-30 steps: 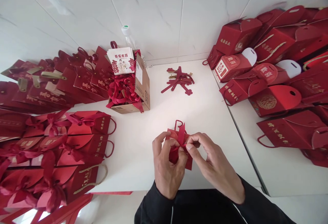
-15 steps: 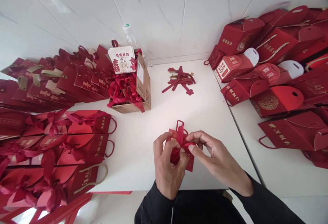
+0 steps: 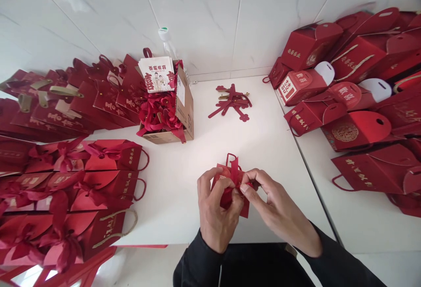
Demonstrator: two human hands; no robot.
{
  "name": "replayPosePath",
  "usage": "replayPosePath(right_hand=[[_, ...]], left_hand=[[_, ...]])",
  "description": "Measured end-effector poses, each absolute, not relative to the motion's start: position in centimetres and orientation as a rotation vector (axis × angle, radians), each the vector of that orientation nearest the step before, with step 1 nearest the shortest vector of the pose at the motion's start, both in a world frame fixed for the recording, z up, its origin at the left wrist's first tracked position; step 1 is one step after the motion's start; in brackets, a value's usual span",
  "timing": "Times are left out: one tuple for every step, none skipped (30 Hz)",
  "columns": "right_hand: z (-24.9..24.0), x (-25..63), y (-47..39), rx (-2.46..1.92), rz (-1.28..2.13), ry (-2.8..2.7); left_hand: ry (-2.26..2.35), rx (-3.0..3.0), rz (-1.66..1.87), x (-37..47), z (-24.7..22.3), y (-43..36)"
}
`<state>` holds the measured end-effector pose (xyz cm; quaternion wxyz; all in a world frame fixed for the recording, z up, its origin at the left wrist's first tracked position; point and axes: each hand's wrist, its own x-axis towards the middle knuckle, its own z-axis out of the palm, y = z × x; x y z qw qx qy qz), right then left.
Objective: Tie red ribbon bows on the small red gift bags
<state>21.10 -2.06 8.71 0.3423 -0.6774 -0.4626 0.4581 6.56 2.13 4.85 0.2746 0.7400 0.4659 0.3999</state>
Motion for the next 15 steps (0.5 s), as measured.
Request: replayPosePath(right_hand=[[8.65,21.05,-2.08,-1.756,1.196,-1.195],[8.57,21.05,-2.09,-1.750,1.198,-1.187],[8.47,21.08,-2.10,-1.745,1.193,-1.180],[8.37,21.16,-2.11,-1.737,1.180,-1.179],[8.27,21.25,-2.10,-1.729,1.157,-1.186],[8.18,21.36,-2.09,-1.722,1.132,-1.196],[8.10,21.47,-2.08,-1.715,1.109,-1.208],[8.04,21.57,-2.06,-1.709,1.090,-1.220],[7.99,21.65,-2.04,-1.707,1.081,-1.227],[7.97,21.72,-2.01,-1.709,1.080,-1.227],[7.96,21.76,-1.99,-1.713,1.084,-1.224],[7.98,21.77,-1.97,-1.717,1.088,-1.221],[8.00,21.76,-1.95,-1.721,1.093,-1.217],[8.03,21.74,-1.92,-1.723,1.098,-1.213],[8.08,21.69,-1.89,-1.723,1.102,-1.210]], left_hand=[[1.257,1.980,1.074,6.51,4.80,2.17],[1.258,1.967,1.067,6.42,4.77,2.21],[1.256,1.954,1.058,6.32,4.77,2.24],[1.248,1.946,1.048,6.21,4.78,2.26],[1.234,1.942,1.042,6.10,4.80,2.26],[1.220,1.943,1.036,6.02,4.83,2.25],[1.208,1.951,1.032,5.97,4.86,2.23],[1.201,1.963,1.030,5.96,4.88,2.21],[1.205,1.972,1.030,5.98,4.89,2.18],[1.216,1.978,1.031,6.03,4.89,2.16],[1.228,1.979,1.035,6.08,4.87,2.14],[1.240,1.976,1.040,6.13,4.86,2.12],[1.247,1.969,1.044,6.17,4.84,2.11],[1.251,1.963,1.045,6.19,4.82,2.11],[1.251,1.962,1.046,6.20,4.80,2.11]])
